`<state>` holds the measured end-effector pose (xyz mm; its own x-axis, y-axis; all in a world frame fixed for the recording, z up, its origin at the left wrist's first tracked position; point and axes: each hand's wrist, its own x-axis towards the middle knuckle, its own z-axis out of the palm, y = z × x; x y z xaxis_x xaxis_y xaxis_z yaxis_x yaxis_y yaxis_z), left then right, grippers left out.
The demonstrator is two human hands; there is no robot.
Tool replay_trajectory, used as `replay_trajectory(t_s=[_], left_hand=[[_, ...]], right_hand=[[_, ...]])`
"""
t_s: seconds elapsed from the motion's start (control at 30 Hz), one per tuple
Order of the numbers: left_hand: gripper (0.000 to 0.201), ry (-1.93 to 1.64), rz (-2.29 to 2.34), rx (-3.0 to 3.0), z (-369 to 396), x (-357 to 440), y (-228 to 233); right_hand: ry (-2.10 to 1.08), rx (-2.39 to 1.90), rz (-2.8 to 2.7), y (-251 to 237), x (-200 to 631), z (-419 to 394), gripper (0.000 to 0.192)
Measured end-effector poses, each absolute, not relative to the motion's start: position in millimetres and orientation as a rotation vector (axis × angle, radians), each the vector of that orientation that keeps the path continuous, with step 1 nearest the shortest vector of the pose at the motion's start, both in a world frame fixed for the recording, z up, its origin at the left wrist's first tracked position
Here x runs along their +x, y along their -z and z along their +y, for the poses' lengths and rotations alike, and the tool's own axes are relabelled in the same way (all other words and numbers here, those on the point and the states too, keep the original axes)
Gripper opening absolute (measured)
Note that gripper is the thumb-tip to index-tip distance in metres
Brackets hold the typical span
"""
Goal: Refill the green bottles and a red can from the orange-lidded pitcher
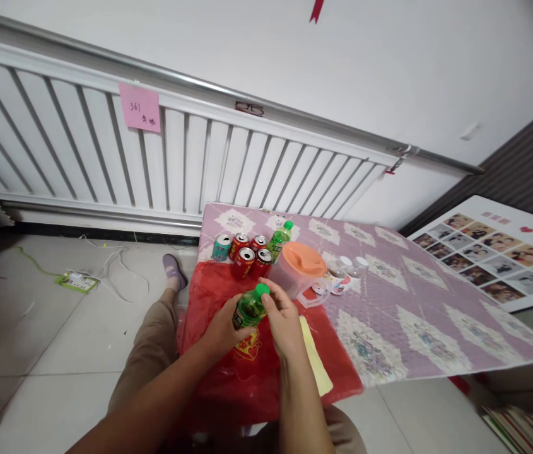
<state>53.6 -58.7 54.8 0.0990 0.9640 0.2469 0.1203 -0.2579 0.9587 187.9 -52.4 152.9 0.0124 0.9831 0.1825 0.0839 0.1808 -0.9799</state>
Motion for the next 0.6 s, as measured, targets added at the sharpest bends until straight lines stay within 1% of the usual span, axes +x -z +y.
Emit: replay_trajectory(t_s=[0.23,0.33,0.47,0.5,0.6], left_hand=[[0.069,-1.253,1.094,1.547,-58.5,52.8,-55.2],[0.067,-1.256,1.087,1.531,-58.3,52.5,-54.9],[0.072,-1.266,1.113,1.519,-58.8,52.8,-54.4],[0.072,-1.268,1.116,1.517,-59.0,52.9,-54.5],[0.071,-1.273,1.109,1.526,-59.4,52.8,-55.4]], right_hand=[[-1.01,-1.144,-1.099,-145.8,169.4,-50.4,0.037],[-0.995,-1.147,-1.063,-144.5,164.7,-49.8,0.044],[-1.028,-1.098,-1.087,-146.5,168.4,-54.8,0.062],[-1.039,-1.1,-1.125,-147.5,170.6,-56.4,0.06],[-1.023,-1.146,-1.242,-149.9,176.1,-58.9,0.044]])
